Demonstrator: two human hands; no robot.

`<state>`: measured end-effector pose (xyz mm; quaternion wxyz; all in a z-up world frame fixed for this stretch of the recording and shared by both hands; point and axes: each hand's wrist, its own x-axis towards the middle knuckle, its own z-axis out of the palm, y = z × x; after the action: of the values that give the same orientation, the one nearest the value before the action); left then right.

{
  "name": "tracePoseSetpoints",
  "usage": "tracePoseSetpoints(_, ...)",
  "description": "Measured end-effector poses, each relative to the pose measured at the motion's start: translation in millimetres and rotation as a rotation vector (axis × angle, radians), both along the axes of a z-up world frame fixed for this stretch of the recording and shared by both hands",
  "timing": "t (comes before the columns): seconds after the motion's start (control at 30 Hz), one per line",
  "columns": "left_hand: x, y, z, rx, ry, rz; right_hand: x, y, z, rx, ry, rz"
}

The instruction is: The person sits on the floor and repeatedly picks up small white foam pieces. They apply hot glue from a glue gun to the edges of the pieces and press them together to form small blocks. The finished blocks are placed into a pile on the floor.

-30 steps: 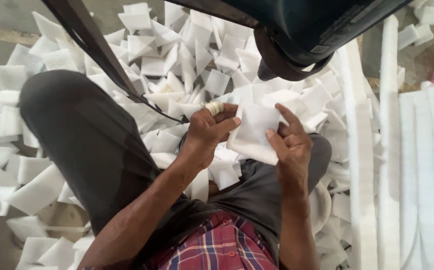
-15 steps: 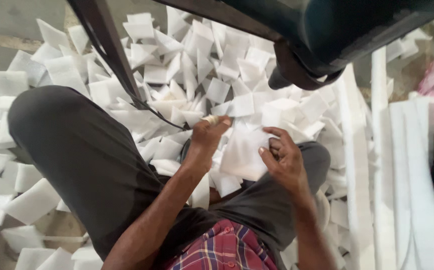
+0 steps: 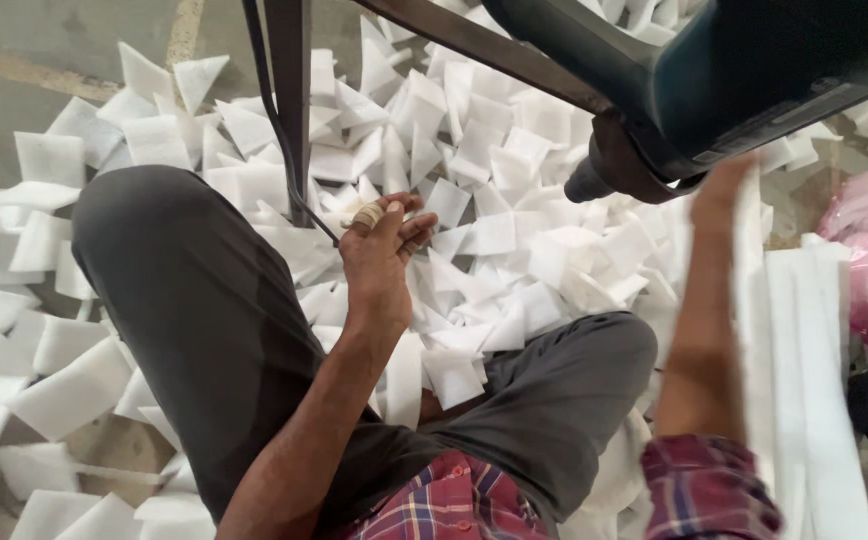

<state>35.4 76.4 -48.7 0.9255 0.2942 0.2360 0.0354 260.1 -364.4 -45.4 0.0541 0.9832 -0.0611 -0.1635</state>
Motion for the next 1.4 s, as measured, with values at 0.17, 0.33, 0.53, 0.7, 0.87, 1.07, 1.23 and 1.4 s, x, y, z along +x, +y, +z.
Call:
tracePoseSetpoints(0.17, 2.2, -7.8, -10.4, -0.02, -0.041, 0.011, -50.7, 121.2, -150.7, 0.358, -0.306, 0.179)
tracePoseSetpoints(0.33, 3.7, -11.3, -16.4, 0.009, -0.005, 0.003, -112.3, 183.0, -179.9, -0.157, -0.126, 0.31)
tracePoseSetpoints(0.53, 11.3, -29.0, -34.3, 0.173, 0.112, -0.148, -186.6, 165.2, -124.4, 0.343, -0.015, 0.265)
tracePoseSetpoints(0.7, -5.2, -74.6, -78.3, 0.931, -0.1, -0.419, -281.4, 138.5, -75.8, 0.632, -0.074, -0.109)
tracePoseSetpoints(0.87, -32.8, -111.0, -105.4, 1.187, -0.19, -0.969, -338.0, 139.9, -61.3, 1.63, -0.421, -0.453)
tracePoseSetpoints(1.07, -24.1, -110.9, -77.7, 0.231, -0.079, -0.723, -335.2, 143.7, -31.1, 1.579, -0.507, -0.078)
tracePoseSetpoints(1.23, -12.0, -84.2, -40.8, 0.642, -0.157, -0.297, -313.1, 176.4, 8.0, 1.561, -0.439, -0.103)
tracePoseSetpoints(1.4, -13.0, -69.5, -3.4, 0.821, -0.103, -0.181, -288.5, 212.1, 35.7, 1.72, -0.374, -0.271)
